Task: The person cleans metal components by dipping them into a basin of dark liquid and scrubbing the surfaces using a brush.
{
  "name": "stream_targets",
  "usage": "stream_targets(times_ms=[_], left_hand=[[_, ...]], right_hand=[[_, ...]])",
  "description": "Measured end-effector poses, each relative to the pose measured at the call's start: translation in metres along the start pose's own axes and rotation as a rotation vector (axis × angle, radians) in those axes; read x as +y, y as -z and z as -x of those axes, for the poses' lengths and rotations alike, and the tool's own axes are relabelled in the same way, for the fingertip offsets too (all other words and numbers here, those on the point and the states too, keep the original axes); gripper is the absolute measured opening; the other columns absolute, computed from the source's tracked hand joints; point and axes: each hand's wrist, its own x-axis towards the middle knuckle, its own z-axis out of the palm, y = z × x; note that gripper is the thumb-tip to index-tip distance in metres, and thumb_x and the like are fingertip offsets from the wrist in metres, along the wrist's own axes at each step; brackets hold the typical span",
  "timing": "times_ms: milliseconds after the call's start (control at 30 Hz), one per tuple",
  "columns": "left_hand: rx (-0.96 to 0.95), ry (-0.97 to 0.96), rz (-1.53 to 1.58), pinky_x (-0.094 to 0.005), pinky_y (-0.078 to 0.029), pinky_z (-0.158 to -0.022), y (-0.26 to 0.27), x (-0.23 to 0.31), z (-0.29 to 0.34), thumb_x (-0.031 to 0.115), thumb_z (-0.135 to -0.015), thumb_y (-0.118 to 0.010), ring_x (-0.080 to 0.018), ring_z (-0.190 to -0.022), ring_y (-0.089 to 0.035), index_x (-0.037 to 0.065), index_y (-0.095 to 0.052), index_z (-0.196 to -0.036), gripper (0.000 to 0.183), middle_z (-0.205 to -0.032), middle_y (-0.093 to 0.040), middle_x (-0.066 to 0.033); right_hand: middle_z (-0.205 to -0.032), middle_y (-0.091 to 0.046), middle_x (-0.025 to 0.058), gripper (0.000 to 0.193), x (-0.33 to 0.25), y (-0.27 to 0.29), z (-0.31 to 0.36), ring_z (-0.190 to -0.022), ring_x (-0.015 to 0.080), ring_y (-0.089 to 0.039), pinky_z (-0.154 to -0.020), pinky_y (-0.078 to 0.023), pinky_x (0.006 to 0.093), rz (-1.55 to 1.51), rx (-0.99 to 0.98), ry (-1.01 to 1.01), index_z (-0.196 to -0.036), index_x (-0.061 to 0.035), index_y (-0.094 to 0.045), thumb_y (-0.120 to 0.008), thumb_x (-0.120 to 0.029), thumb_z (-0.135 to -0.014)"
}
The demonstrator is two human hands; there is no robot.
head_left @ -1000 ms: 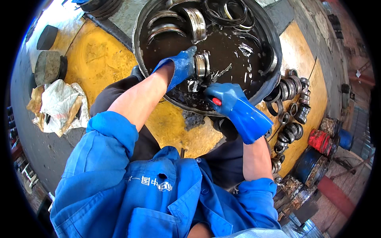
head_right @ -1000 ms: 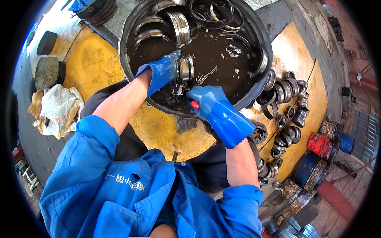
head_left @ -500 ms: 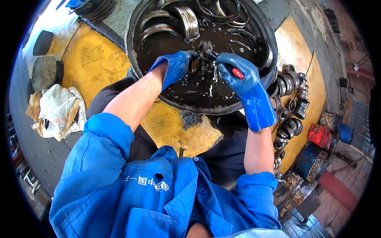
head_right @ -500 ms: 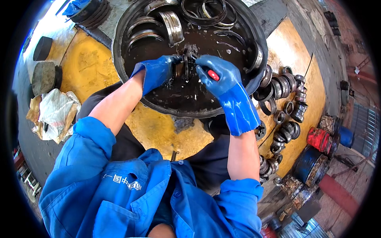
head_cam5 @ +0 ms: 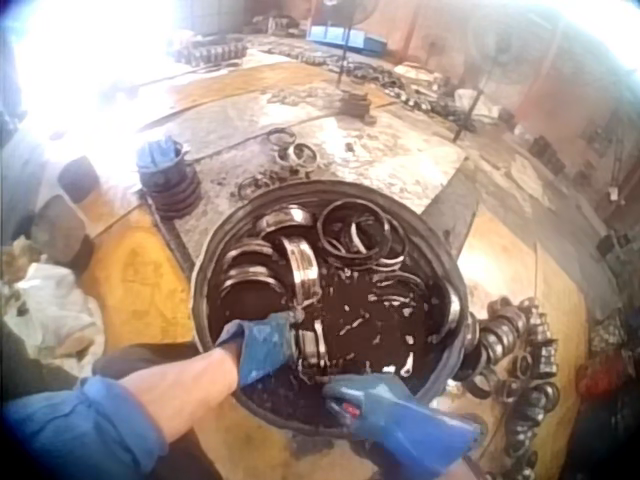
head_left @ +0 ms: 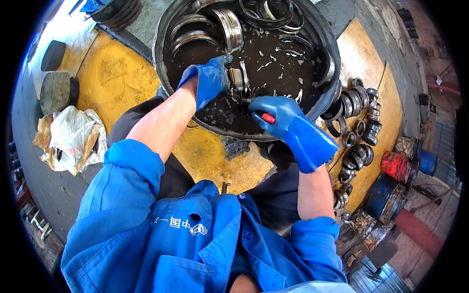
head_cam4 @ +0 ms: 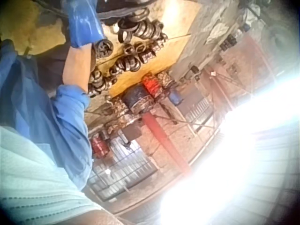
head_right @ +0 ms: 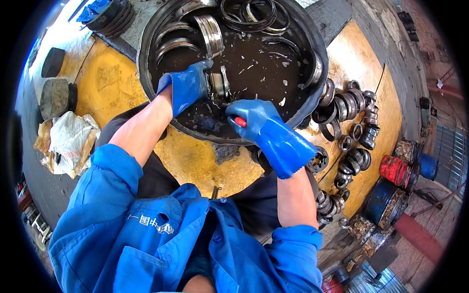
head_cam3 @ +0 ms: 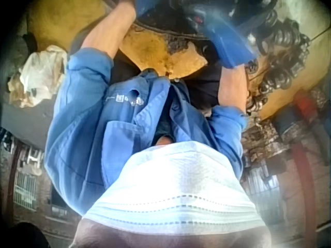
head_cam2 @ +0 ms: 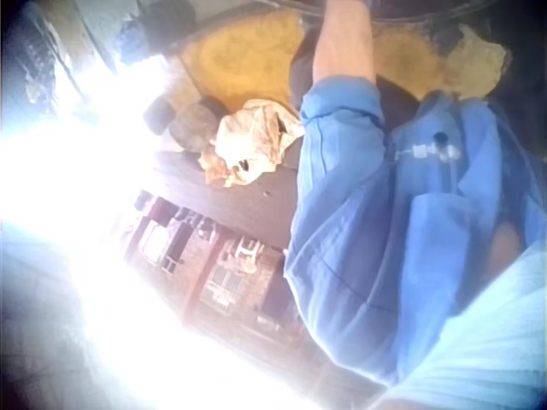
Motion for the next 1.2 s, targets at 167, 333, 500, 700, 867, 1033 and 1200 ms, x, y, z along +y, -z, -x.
stream_targets(times_ms=[167, 333, 500, 700, 867, 1033, 1200], left_hand=[[0.006, -0.018, 0.045, -0.0435, -0.053, -0.096, 0.006, 0.0, -0.011, 0.031, -0.105, -0.043, -0.0309, -0.102, -0.067, 0.006, -0.061, -0.124, 0.036, -0.114, -0.07, -0.0172], [0.025, 0.016, 0.068, -0.0445, -0.052, -0.096, -0.025, -0.01, -0.002, 0.028, -0.105, -0.043, -0.0285, -0.103, -0.067, 0.005, -0.062, -0.123, 0.035, -0.114, -0.07, -0.0143], [0.05, -0.111, 0.078, -0.0493, -0.053, -0.096, -0.014, -0.012, -0.01, 0.031, -0.105, -0.044, -0.0326, -0.103, -0.067, 0.007, -0.062, -0.126, 0.037, -0.115, -0.069, -0.0158], [-0.23, -0.207, 0.09, -0.0384, -0.057, -0.09, 0.006, -0.015, -0.032, 0.022, -0.106, -0.043, -0.024, -0.105, -0.068, 0.006, -0.063, -0.123, 0.031, -0.111, -0.071, -0.0125], [0.049, -0.188, 0.12, -0.0398, -0.054, -0.091, 0.005, -0.017, -0.04, 0.025, -0.106, -0.043, -0.0251, -0.102, -0.068, 0.008, -0.064, -0.12, 0.031, -0.11, -0.071, -0.0108], [0.049, -0.261, -0.506, -0.0415, -0.053, -0.093, 0.03, -0.014, -0.063, 0.029, -0.104, -0.046, -0.0266, -0.098, -0.068, 0.011, -0.066, -0.115, 0.029, -0.105, -0.071, -0.009], [0.099, -0.029, 0.297, -0.0484, -0.045, -0.103, -0.024, -0.022, -0.041, 0.039, -0.106, -0.037, -0.0292, -0.11, -0.062, 0.013, -0.06, -0.124, 0.039, -0.116, -0.068, -0.0102]], right_hand=[[-0.099, -0.071, 0.0121, 0.023, -0.006, -0.006, -0.012, -0.09, 0.0317, -0.07, -0.076, -0.057, 0.0404, 0.134, -0.144, -0.008, -0.101, -0.0102, -0.071, -0.076, -0.012, -0.079], [-0.095, -0.072, 0.0082, 0.017, 0.002, 0.004, -0.018, -0.087, 0.0324, -0.07, -0.072, -0.058, 0.0419, 0.078, 0.103, -0.018, -0.099, -0.0142, -0.071, -0.072, -0.016, -0.082], [-0.099, -0.073, 0.0098, 0.018, -0.009, 0.009, -0.039, -0.088, 0.0305, -0.071, -0.077, -0.058, 0.0382, -0.012, 0.29, -0.073, -0.1, -0.013, -0.074, -0.075, -0.015, -0.082], [-0.093, -0.073, 0.0136, 0.014, 0.006, -0.007, -0.059, -0.085, 0.025, -0.072, -0.079, -0.056, 0.0319, -0.326, 0.625, -0.217, -0.099, -0.0049, -0.074, -0.075, -0.007, -0.085], [-0.092, -0.074, 0.0112, 0.014, 0.001, -0.016, -0.059, -0.082, 0.0234, -0.073, -0.076, -0.056, 0.031, -0.287, 0.596, -0.357, -0.097, -0.0072, -0.074, -0.075, -0.009, -0.084], [-0.09, -0.073, 0.0118, 0.011, -0.021, -0.024, -0.041, -0.083, 0.0317, -0.072, -0.072, -0.057, 0.0364, -0.043, 0.561, -0.324, -0.093, -0.0119, -0.073, -0.074, -0.014, -0.082], [-0.085, -0.071, 0.0127, 0.008, -0.038, -0.029, -0.015, -0.079, 0.0356, -0.069, -0.069, -0.056, 0.0429, 0.023, 0.442, -0.521, -0.089, -0.013, -0.071, -0.072, -0.019, -0.083]])
